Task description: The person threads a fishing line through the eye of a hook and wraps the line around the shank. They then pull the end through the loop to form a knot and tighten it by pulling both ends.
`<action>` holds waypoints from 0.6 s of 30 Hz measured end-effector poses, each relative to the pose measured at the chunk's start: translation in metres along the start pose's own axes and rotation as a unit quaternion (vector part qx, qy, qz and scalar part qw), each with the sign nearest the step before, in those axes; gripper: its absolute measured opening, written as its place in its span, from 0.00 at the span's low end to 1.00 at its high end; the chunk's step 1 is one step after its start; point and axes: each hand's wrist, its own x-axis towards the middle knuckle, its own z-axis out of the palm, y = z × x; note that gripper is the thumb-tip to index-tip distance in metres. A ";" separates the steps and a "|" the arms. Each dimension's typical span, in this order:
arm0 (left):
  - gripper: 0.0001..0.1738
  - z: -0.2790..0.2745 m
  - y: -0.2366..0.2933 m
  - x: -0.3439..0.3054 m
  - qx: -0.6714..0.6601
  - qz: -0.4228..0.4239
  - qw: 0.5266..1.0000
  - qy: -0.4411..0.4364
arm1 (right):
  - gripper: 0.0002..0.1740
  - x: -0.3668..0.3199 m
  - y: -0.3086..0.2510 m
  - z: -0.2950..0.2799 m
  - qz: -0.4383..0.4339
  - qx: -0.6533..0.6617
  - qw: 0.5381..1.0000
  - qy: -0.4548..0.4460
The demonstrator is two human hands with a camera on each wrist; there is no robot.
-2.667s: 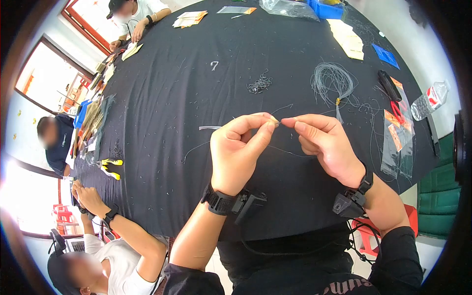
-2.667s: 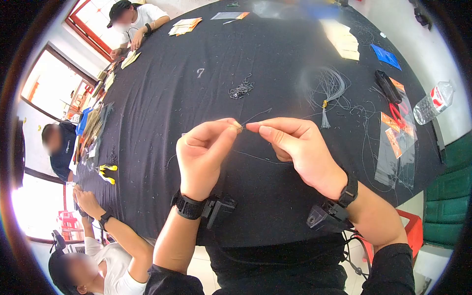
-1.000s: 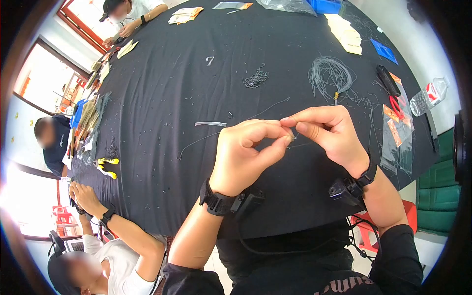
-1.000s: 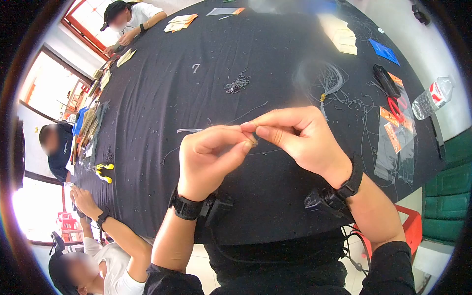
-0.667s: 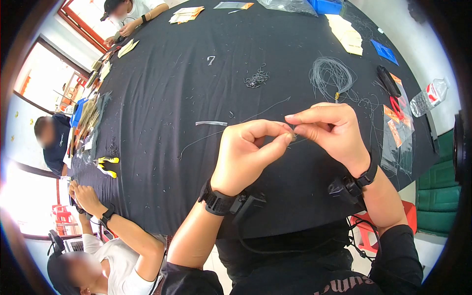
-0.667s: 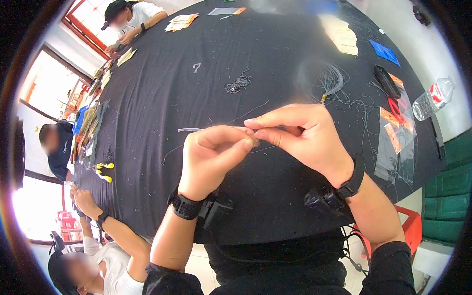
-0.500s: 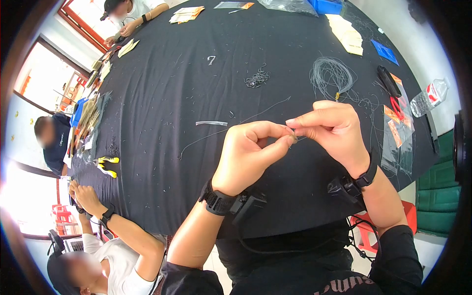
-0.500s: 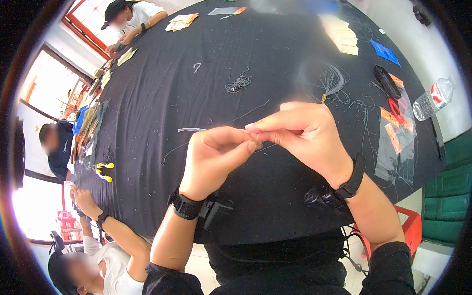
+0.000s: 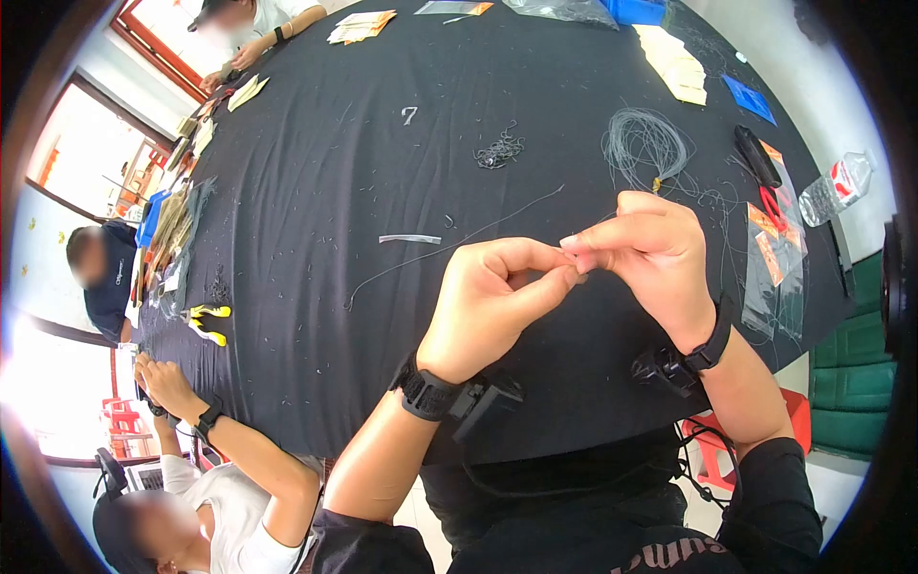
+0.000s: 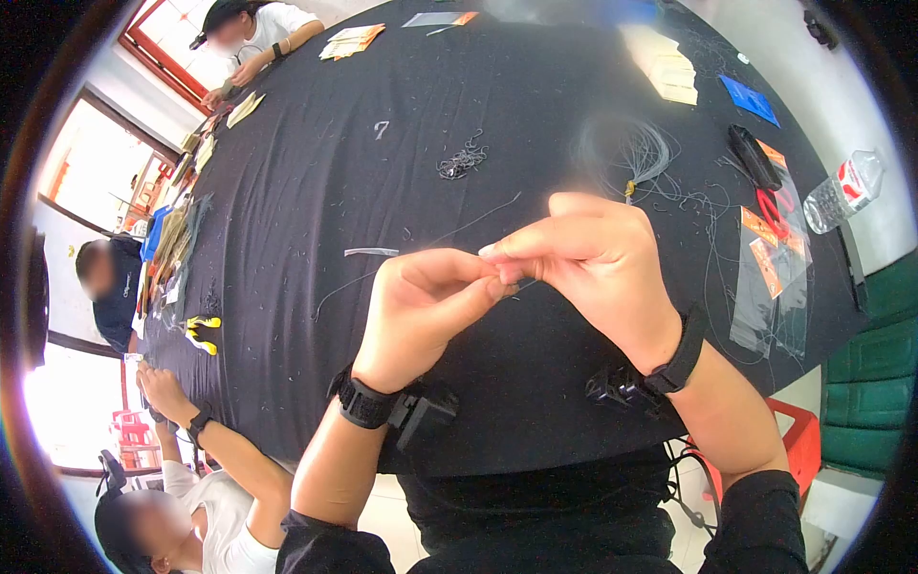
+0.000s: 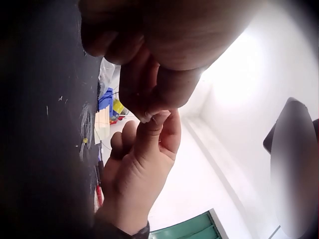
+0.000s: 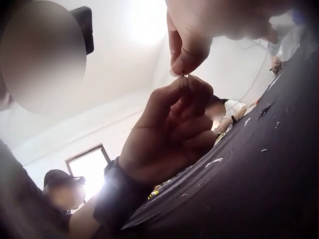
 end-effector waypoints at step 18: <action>0.09 0.001 0.002 -0.001 -0.058 -0.006 0.998 0.000 | 0.10 0.004 0.001 -0.004 0.022 -0.005 1.000 0.002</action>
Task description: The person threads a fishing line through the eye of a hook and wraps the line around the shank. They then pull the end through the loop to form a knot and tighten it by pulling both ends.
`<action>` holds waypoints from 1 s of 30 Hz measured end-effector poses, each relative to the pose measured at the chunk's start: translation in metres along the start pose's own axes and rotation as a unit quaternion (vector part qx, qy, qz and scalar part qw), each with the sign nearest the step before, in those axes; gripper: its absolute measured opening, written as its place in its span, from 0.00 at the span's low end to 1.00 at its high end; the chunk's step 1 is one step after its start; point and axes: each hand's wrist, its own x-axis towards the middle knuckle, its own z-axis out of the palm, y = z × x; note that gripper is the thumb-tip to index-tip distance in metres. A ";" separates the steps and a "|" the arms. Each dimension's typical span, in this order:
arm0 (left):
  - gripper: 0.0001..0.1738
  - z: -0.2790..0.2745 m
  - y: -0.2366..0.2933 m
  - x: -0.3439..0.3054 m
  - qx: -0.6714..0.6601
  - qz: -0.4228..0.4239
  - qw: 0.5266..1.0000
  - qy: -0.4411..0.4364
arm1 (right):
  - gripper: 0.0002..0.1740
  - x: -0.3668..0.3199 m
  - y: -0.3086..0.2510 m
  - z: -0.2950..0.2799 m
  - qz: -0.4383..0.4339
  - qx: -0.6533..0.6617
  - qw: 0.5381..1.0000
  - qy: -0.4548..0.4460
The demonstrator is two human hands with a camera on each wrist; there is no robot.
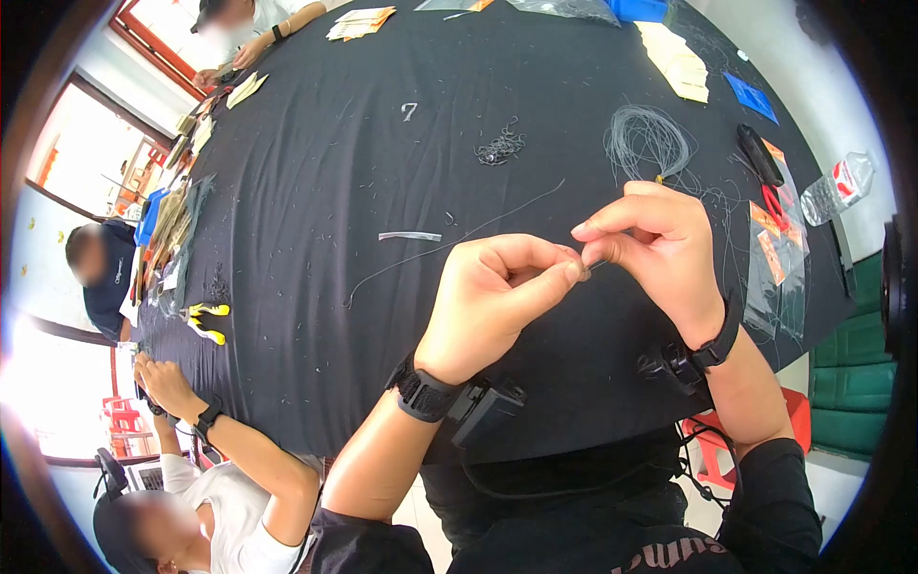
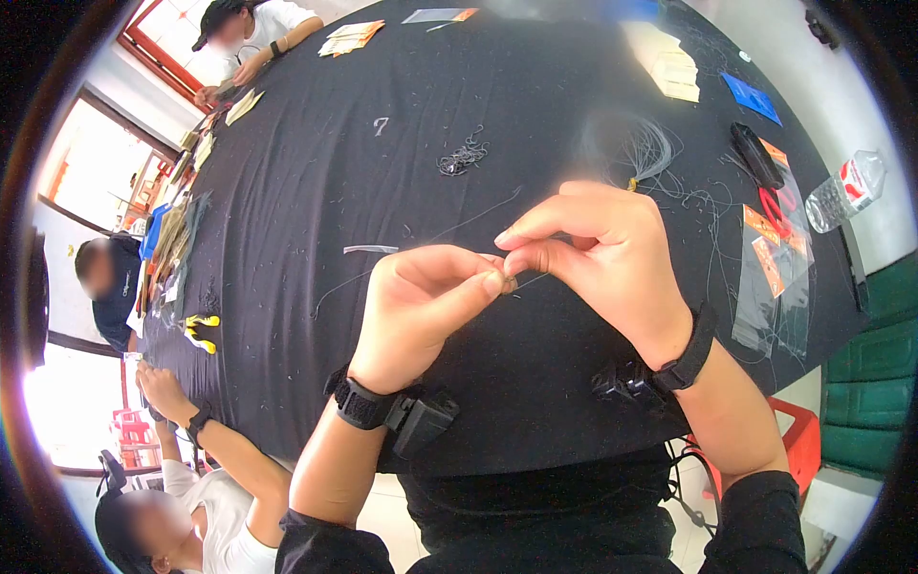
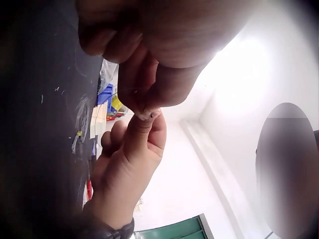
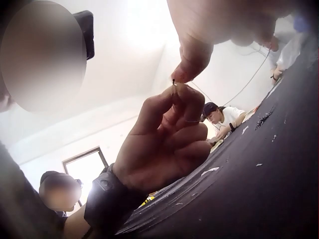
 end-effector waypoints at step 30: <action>0.05 -0.003 0.003 0.000 0.044 0.054 0.991 0.114 | 0.08 -0.006 -0.004 -0.003 0.130 0.094 0.986 -0.047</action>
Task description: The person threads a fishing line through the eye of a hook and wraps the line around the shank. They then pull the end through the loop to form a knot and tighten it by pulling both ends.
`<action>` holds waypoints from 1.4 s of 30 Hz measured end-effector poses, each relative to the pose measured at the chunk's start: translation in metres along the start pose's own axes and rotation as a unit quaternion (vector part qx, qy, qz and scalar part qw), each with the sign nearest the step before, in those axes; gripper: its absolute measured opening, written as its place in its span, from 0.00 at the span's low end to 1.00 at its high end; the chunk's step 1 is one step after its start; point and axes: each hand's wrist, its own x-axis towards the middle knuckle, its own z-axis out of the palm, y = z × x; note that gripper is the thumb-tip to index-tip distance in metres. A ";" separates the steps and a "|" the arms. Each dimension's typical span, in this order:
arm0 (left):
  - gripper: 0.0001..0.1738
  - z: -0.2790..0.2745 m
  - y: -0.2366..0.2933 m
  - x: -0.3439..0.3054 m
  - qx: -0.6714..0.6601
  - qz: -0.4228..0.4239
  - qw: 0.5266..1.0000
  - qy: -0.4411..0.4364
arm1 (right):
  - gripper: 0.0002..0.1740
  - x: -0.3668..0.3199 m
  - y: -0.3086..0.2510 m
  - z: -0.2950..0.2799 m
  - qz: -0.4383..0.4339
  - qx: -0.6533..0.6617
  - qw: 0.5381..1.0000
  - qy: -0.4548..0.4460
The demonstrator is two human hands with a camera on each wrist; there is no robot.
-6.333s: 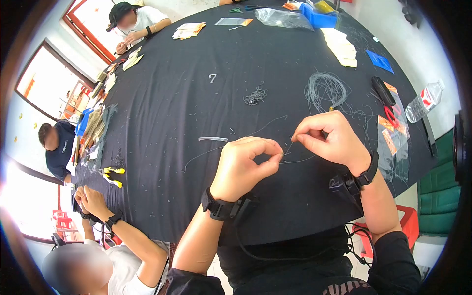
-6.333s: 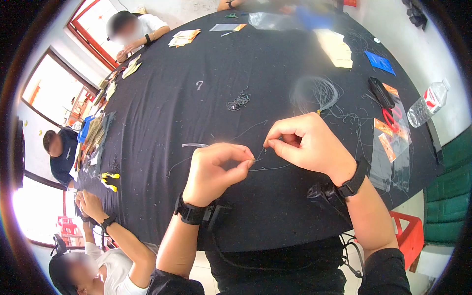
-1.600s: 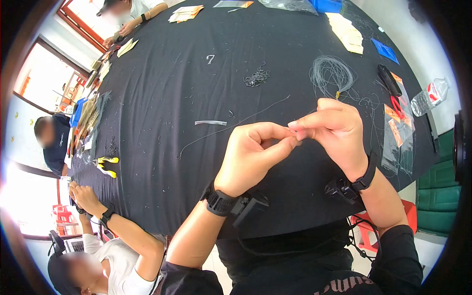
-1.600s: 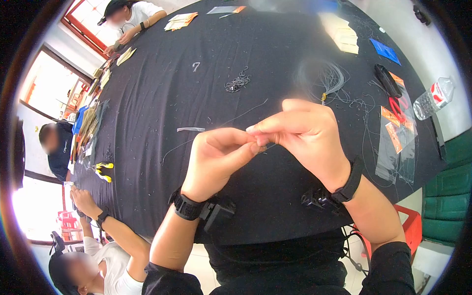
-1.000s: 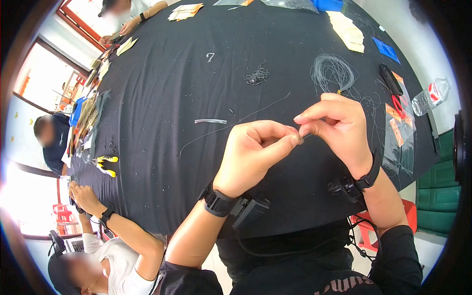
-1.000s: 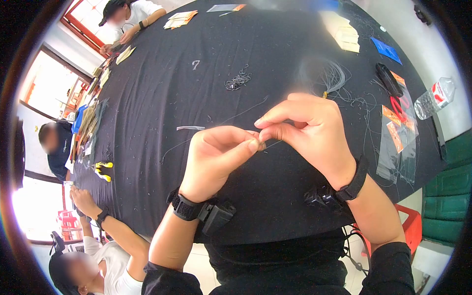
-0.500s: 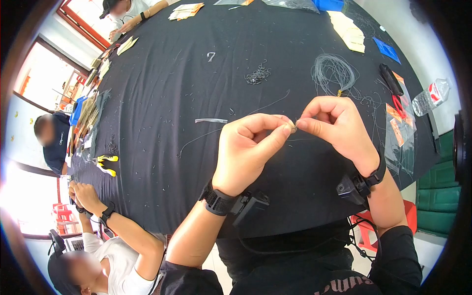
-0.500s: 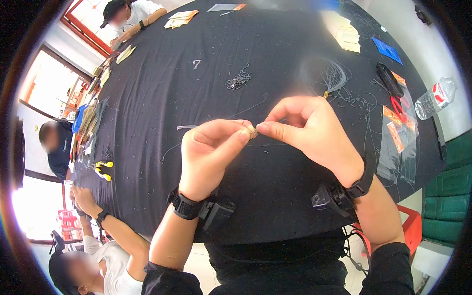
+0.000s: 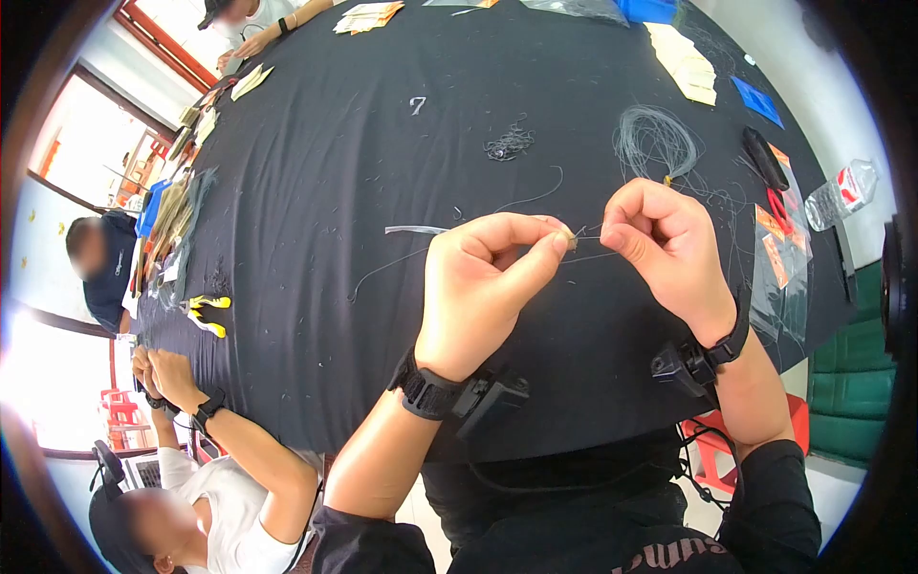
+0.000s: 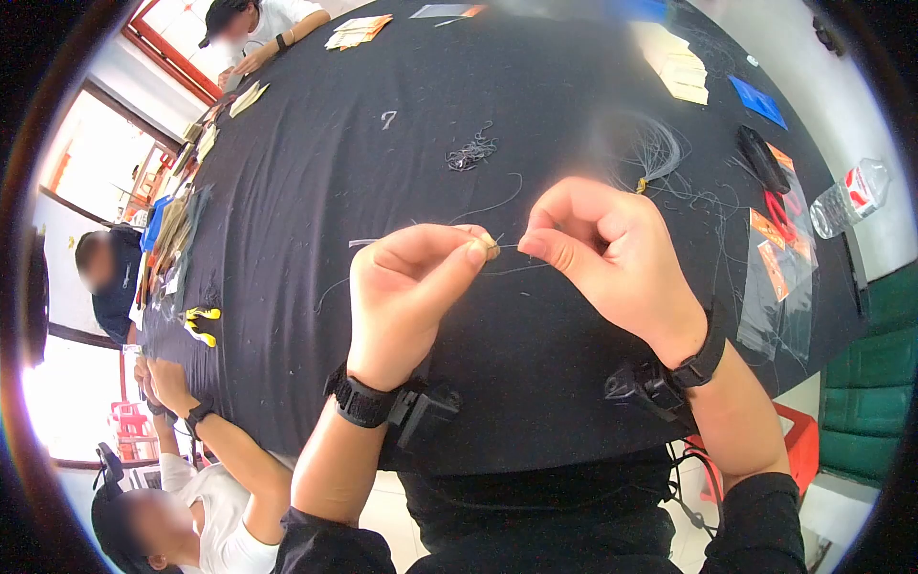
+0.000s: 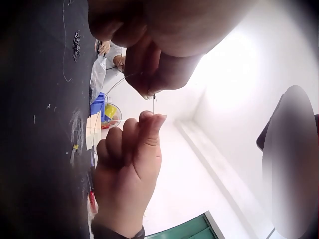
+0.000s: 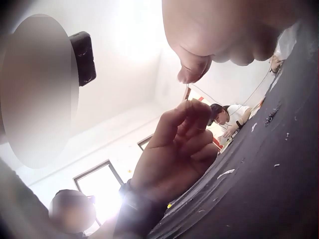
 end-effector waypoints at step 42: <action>0.08 0.000 -0.004 0.001 -0.104 -0.123 0.986 -0.041 | 0.06 0.001 0.003 0.002 -0.035 -0.001 0.998 0.042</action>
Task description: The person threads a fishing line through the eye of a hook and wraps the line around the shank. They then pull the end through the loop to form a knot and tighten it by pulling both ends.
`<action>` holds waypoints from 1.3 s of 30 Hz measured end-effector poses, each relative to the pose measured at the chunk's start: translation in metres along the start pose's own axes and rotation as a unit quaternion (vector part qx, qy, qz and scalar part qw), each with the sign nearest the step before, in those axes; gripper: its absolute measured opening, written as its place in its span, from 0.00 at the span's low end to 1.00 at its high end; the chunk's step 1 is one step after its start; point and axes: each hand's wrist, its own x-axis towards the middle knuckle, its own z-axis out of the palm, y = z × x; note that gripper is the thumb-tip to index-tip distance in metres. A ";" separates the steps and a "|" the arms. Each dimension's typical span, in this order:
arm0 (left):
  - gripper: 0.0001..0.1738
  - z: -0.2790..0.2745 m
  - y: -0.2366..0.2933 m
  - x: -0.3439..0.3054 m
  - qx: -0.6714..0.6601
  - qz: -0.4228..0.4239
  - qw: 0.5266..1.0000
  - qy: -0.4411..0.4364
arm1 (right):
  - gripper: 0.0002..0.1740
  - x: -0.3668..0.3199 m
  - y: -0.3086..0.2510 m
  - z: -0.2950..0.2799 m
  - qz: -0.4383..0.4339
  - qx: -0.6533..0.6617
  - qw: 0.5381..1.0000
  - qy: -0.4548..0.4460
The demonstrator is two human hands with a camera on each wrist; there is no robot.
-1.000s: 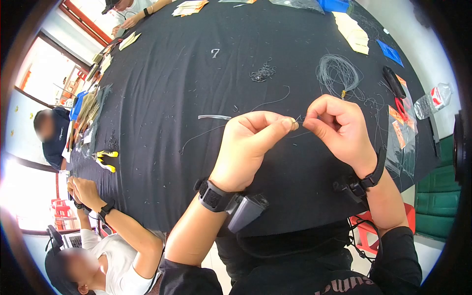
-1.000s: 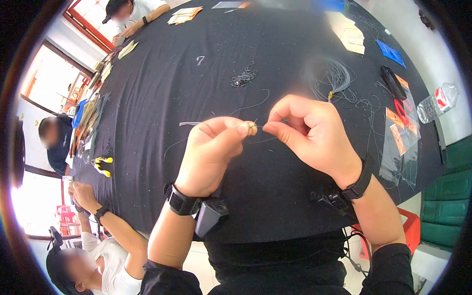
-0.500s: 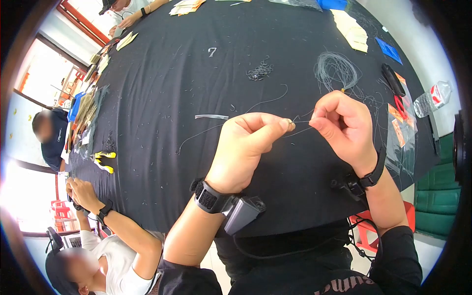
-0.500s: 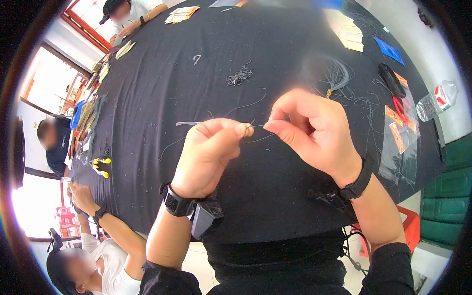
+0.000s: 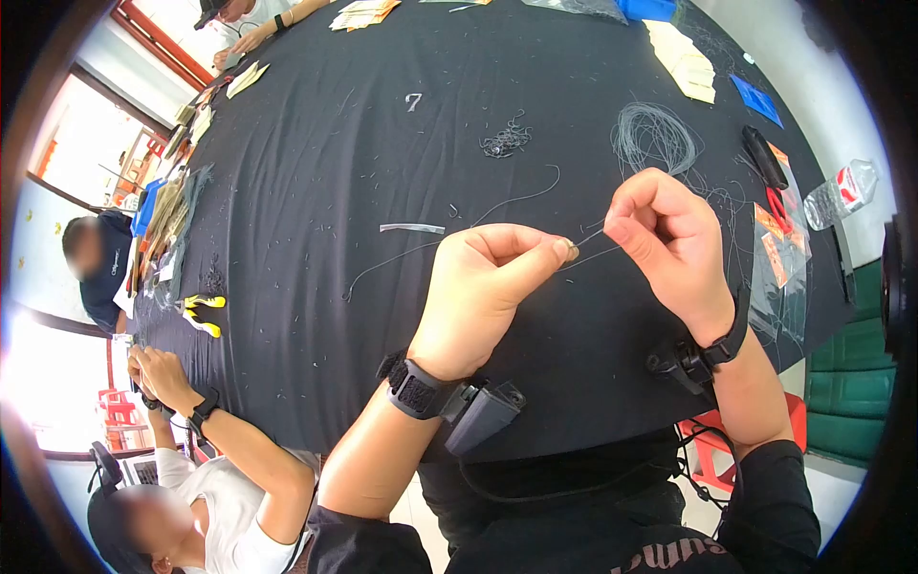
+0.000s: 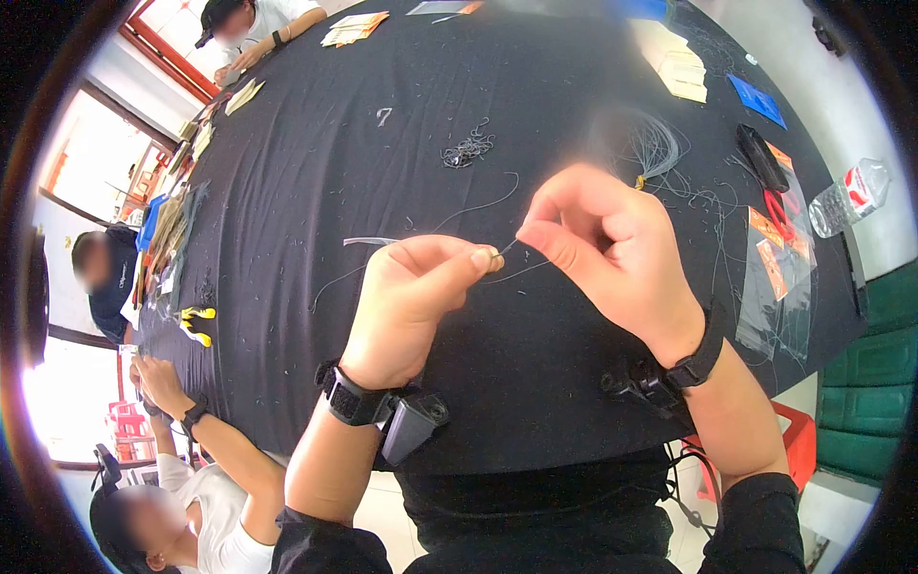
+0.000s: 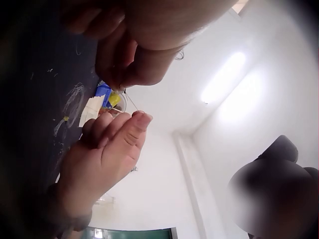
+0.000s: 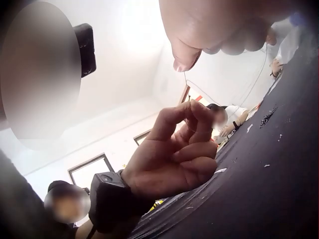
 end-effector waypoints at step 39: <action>0.03 0.011 0.001 -0.006 0.113 0.143 0.982 0.058 | 0.06 0.007 -0.001 -0.008 -0.108 -0.096 0.988 -0.054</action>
